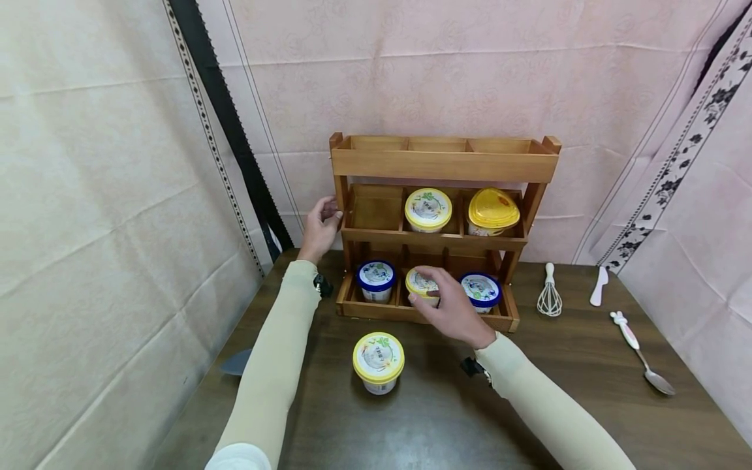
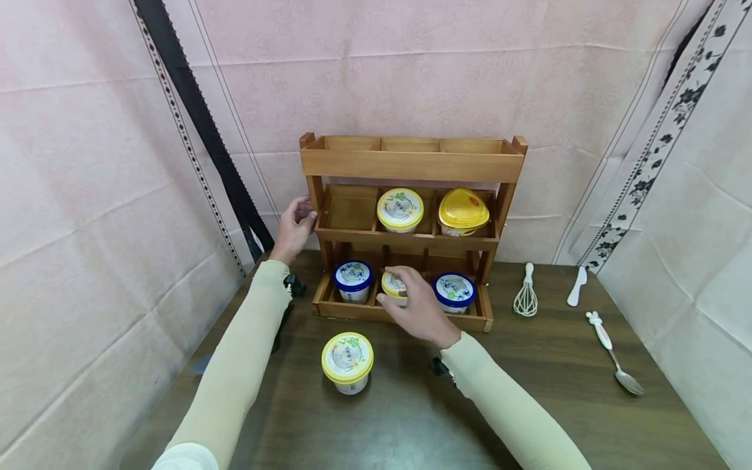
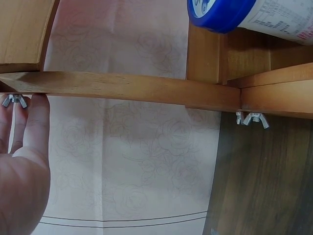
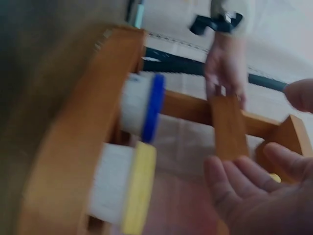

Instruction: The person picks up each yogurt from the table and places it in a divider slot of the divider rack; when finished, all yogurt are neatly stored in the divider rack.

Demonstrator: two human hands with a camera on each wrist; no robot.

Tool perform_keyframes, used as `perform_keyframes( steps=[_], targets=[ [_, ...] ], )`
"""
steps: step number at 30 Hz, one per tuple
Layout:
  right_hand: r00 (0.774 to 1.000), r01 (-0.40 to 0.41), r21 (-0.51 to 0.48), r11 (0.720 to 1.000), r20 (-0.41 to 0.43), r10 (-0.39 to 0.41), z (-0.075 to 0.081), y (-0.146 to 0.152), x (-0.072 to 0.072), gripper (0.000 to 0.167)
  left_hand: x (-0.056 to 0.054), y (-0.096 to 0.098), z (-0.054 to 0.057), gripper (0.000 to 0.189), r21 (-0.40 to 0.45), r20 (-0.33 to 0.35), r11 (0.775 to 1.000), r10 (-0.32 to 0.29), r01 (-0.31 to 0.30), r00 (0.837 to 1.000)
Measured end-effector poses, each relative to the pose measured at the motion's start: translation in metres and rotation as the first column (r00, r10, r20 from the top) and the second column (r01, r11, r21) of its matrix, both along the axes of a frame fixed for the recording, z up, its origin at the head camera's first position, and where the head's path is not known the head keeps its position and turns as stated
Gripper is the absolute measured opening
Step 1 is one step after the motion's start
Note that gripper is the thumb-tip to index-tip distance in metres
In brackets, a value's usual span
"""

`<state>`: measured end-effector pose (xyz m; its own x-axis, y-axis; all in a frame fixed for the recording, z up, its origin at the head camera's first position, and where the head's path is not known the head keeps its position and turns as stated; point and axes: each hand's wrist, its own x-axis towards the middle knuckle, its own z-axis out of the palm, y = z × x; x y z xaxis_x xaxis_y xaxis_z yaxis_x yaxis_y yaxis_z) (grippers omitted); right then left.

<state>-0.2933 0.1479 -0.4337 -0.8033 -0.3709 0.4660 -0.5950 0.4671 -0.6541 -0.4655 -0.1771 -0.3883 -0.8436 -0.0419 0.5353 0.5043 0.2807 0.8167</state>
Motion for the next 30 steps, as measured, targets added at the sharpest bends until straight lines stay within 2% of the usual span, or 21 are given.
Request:
perform_keyframes(
  steps=[3, 9, 20, 25, 30],
  targets=[
    [0.997, -0.046, 0.016, 0.999, 0.065, 0.045, -0.010, -0.003, 0.007, 0.059, 0.000, 0.000, 0.001, 0.038, -0.001, 0.005, 1.000, 0.000, 0.000, 1.000],
    [0.983, -0.136, 0.031, 0.990, 0.126, 0.131, -0.028, -0.008, 0.021, 0.058, 0.001, 0.000, 0.003, 0.038, -0.002, 0.003, 1.000, 0.005, -0.005, 1.000],
    [0.953, -0.271, 0.083, 0.959, 0.162, 0.256, -0.056, -0.013, 0.041, 0.058, 0.003, -0.002, -0.002, 0.039, 0.003, 0.012, 1.000, 0.004, -0.004, 1.000],
    [0.935, -0.332, 0.121, 0.936, 0.177, 0.308, -0.063, -0.017, 0.047, 0.068, 0.002, -0.001, -0.004, 0.039, 0.004, 0.014, 1.000, 0.004, -0.004, 1.000],
    [0.919, -0.367, 0.144, 0.919, 0.207, 0.335, -0.067, -0.021, 0.049, 0.076, 0.001, 0.000, 0.000, 0.040, 0.002, 0.005, 1.000, 0.003, -0.003, 1.000]
  ],
)
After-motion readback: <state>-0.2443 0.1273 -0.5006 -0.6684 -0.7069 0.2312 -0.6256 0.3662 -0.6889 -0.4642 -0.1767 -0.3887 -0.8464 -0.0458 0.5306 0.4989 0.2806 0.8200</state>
